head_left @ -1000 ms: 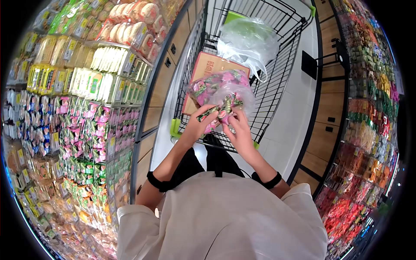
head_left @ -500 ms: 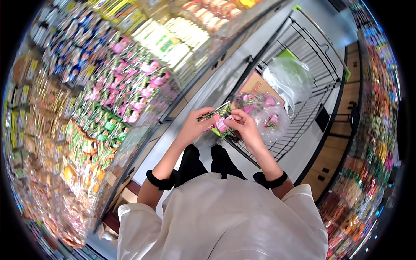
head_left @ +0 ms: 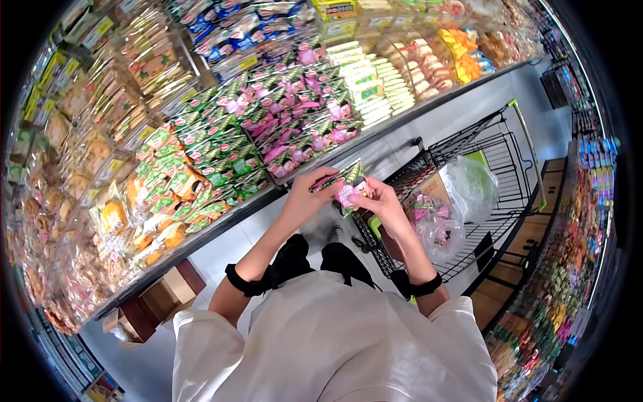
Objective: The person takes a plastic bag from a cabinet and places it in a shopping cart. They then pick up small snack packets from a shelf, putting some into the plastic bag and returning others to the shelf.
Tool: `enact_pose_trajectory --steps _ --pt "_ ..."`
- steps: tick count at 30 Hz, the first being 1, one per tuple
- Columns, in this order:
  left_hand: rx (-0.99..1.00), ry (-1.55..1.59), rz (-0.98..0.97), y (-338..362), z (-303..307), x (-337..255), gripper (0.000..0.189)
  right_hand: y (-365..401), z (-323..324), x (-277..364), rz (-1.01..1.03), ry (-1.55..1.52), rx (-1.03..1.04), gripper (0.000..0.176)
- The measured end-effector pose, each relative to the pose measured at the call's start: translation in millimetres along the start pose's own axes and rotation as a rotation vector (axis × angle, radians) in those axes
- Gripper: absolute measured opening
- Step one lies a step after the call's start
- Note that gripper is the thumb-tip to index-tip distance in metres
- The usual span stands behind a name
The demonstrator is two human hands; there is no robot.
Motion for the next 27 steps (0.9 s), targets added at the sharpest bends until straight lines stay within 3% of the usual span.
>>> enact_pose_trajectory --steps 1,4,7,8,11,14,16,17,19,20,21,23,25,27 --pt "0.025 -0.076 -0.083 -4.7 9.5 -3.3 0.032 -5.2 -7.6 1.7 -0.033 0.004 0.035 0.032" --pt "-0.017 -0.05 -0.02 -3.6 22.3 -5.1 0.035 -13.5 -21.8 16.4 -0.004 0.029 0.058 0.031" --pt "-0.092 -0.071 -0.12 -3.0 32.0 -20.8 0.037 -27.6 -24.5 34.5 0.104 0.051 -0.042 0.029" --pt "-0.037 -0.057 -0.103 -5.3 31.9 -20.5 0.04 -35.6 -26.3 34.5 0.101 -0.003 -0.086 0.021" --pt "-0.144 -0.119 -0.119 -5.0 40.2 -19.6 0.04 -64.5 -28.6 24.6 0.131 -0.029 -0.048 0.022" --pt "-0.197 -0.055 -0.087 -13.9 54.8 -2.8 0.037 -81.3 -26.2 34.7 0.149 0.223 -0.025 0.013" --pt "-0.208 -0.08 -0.073 -19.7 61.6 -4.6 0.034 -93.5 -26.0 50.2 0.118 0.242 0.029 0.006" --pt "-0.224 -0.053 -0.037 -22.8 64.1 -6.8 0.032 -101.9 -28.4 59.4 0.153 0.186 0.009 0.021" --pt "-0.245 0.001 0.038 -28.5 66.6 -14.3 0.029 -105.8 -30.8 92.9 0.163 0.372 0.006 0.018" --pt "-0.312 -0.054 -0.06 -32.3 72.2 -25.8 0.026 -111.2 -32.8 106.1 0.154 0.253 -0.004 0.01" --pt "-0.365 -0.119 -0.039 -34.4 77.3 -37.8 0.026 -113.2 -40.5 128.7 0.183 0.183 0.003 0.011" --pt "-0.424 -0.203 -0.146 -43.4 94.7 -43.6 0.023 -146.9 -26.2 147.1 0.308 0.327 -0.102 0.018" --pt "-0.501 -0.303 -0.18 -50.5 109.9 -55.1 0.021 -166.3 -41.0 173.0 0.507 0.086 -0.029 0.021" --pt "-0.489 -0.488 -0.151 -63.3 126.1 -60.3 0.024 -196.2 -45.7 182.8 0.522 0.355 -0.021 0.026"
Point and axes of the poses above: each hand's wrist, its own y-axis away from the middle knuckle, its own z-axis out of the back of the hand, x = y × z, the point moved 5 cm from there along -y, towards the middle knuckle, and after that the axes turned 11 degrees about -z, right-handed, at the moved point
